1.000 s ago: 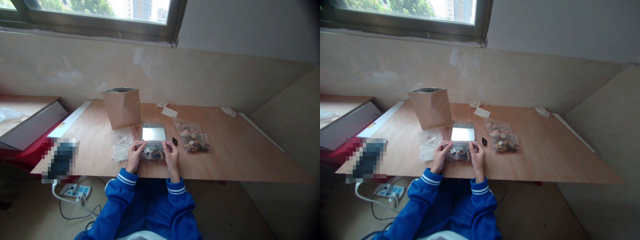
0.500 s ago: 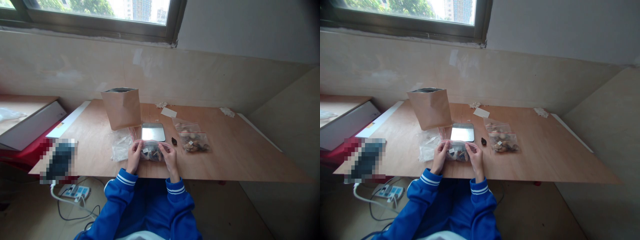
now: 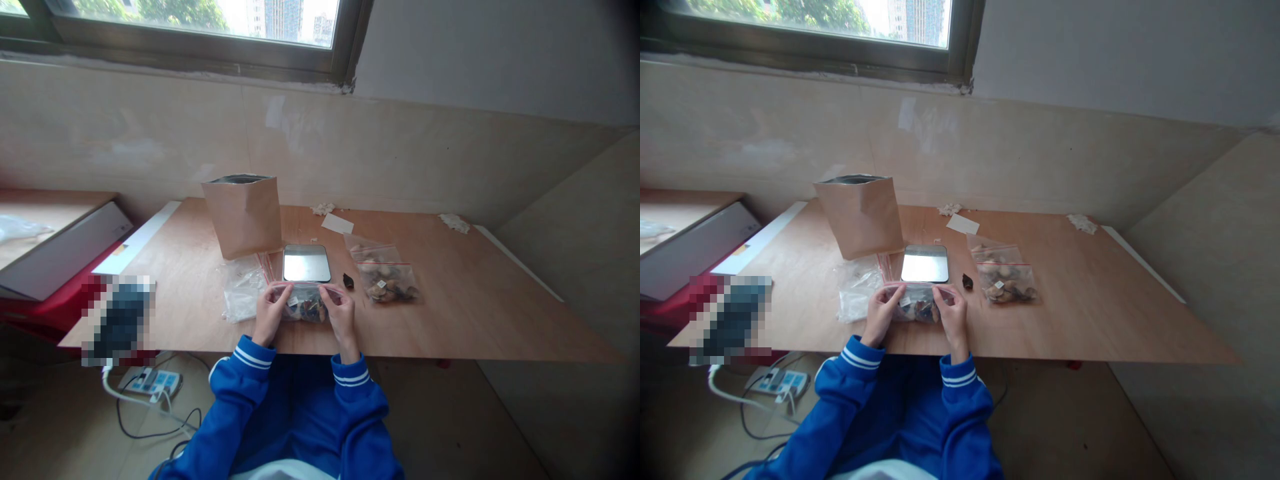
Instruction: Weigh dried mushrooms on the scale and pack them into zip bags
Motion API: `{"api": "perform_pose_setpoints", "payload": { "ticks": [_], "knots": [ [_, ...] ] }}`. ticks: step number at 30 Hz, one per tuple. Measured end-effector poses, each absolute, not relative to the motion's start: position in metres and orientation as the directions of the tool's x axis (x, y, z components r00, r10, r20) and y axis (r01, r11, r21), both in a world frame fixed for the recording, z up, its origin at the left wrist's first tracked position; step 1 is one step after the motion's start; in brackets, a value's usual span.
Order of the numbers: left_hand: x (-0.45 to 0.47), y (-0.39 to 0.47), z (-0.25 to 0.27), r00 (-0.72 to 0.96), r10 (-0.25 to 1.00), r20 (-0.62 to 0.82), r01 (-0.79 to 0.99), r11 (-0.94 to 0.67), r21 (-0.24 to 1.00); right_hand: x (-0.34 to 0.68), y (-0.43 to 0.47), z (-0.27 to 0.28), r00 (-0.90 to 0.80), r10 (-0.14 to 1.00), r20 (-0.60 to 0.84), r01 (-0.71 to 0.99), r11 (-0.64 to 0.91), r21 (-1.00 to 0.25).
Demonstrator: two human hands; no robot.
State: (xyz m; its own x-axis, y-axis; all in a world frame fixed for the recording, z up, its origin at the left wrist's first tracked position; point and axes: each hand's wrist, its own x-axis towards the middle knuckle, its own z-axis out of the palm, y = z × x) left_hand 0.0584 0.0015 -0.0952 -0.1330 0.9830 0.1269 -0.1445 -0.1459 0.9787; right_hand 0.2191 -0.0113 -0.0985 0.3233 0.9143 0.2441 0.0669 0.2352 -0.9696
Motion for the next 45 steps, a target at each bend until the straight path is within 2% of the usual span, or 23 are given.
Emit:
{"api": "perform_pose_setpoints", "payload": {
  "ticks": [3, 6, 8, 10, 13, 19, 25, 31, 37, 39, 43, 45],
  "knots": [
    [0.057, 0.001, -0.096, -0.132, 0.978, 0.164, -0.1, -0.178, 0.979, 0.219, -0.014, -0.096, 0.345, 0.898, 0.273, 0.126, 0.244, -0.961],
    [0.056, -0.002, -0.094, -0.12, 0.973, 0.199, -0.033, -0.205, 0.978, 0.217, -0.02, -0.082, 0.42, 0.77, 0.481, 0.447, 0.286, -0.848],
    [0.055, -0.003, -0.093, -0.095, 0.971, 0.22, -0.013, -0.223, 0.975, 0.213, -0.024, -0.068, 0.32, 0.723, 0.612, 0.669, 0.285, -0.687],
    [0.055, -0.004, -0.091, -0.065, 0.967, 0.247, -0.021, -0.249, 0.968, 0.207, -0.025, -0.053, 0.096, 0.784, 0.613, 0.751, 0.347, -0.561],
    [0.055, -0.004, -0.088, -0.054, 0.959, 0.277, -0.043, -0.279, 0.959, 0.2, -0.02, -0.039, -0.19, 0.854, 0.485, 0.731, 0.453, -0.511],
    [0.056, -0.004, -0.086, -0.026, 0.968, 0.251, -0.124, -0.253, 0.96, 0.203, -0.005, -0.029, -0.325, 0.891, 0.317, 0.753, 0.447, -0.483],
    [0.059, -0.005, -0.084, -0.023, 0.975, 0.219, -0.206, -0.219, 0.954, 0.204, -0.004, -0.014, -0.313, 0.919, 0.238, 0.799, 0.39, -0.457],
    [0.058, -0.005, -0.086, -0.116, 0.971, 0.209, -0.258, -0.233, 0.938, 0.203, -0.003, -0.014, -0.31, 0.927, 0.21, 0.796, 0.374, -0.475],
    [0.057, -0.003, -0.091, -0.124, 0.971, 0.205, -0.276, -0.232, 0.933, 0.201, -0.001, -0.01, -0.384, 0.905, 0.182, 0.74, 0.419, -0.527],
    [0.056, -0.003, -0.092, -0.111, 0.97, 0.217, -0.275, -0.239, 0.931, 0.199, 0.001, -0.01, -0.402, 0.895, 0.195, 0.745, 0.443, -0.499],
    [0.057, -0.004, -0.091, -0.123, 0.965, 0.232, -0.262, -0.257, 0.93, 0.195, 0.004, -0.016, -0.4, 0.886, 0.234, 0.807, 0.462, -0.368],
    [0.058, -0.005, -0.089, -0.121, 0.965, 0.234, -0.244, -0.258, 0.935, 0.195, 0.005, -0.02, -0.399, 0.886, 0.236, 0.815, 0.46, -0.351]
  ]
}}
